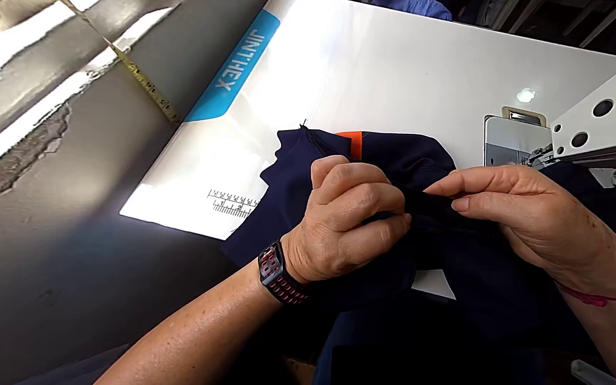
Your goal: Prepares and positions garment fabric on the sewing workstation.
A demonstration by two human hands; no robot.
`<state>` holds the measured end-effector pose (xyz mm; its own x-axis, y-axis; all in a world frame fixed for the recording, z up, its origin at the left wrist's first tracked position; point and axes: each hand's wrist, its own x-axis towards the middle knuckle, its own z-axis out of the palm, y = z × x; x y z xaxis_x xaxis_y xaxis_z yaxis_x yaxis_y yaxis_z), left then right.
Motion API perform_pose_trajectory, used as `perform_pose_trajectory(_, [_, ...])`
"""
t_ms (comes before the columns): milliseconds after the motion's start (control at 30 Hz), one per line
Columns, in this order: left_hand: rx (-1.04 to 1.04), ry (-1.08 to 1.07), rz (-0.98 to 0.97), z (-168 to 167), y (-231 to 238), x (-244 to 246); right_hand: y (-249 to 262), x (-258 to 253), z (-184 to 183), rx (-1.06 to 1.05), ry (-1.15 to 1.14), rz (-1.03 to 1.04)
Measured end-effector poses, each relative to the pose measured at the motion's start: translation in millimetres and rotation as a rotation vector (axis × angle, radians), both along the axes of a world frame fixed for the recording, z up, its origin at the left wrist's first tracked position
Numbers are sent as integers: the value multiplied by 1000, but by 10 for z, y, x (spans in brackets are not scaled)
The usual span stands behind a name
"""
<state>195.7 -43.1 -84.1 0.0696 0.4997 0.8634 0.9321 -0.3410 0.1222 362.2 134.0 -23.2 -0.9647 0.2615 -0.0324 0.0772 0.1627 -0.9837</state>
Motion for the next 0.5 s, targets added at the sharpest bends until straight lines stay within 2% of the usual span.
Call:
perform_pose_trajectory(233, [-24,-14,-44,-17,21,-16,-20,-37,-74,220,119,29])
perform_pose_trajectory(367, [-23,-31,-58,8,41,5,-38,-59,-130,322,204,-39])
perform_pose_trajectory(500, [6,-46,-58,37,39,49,-53,-46,-143,507,263,-106])
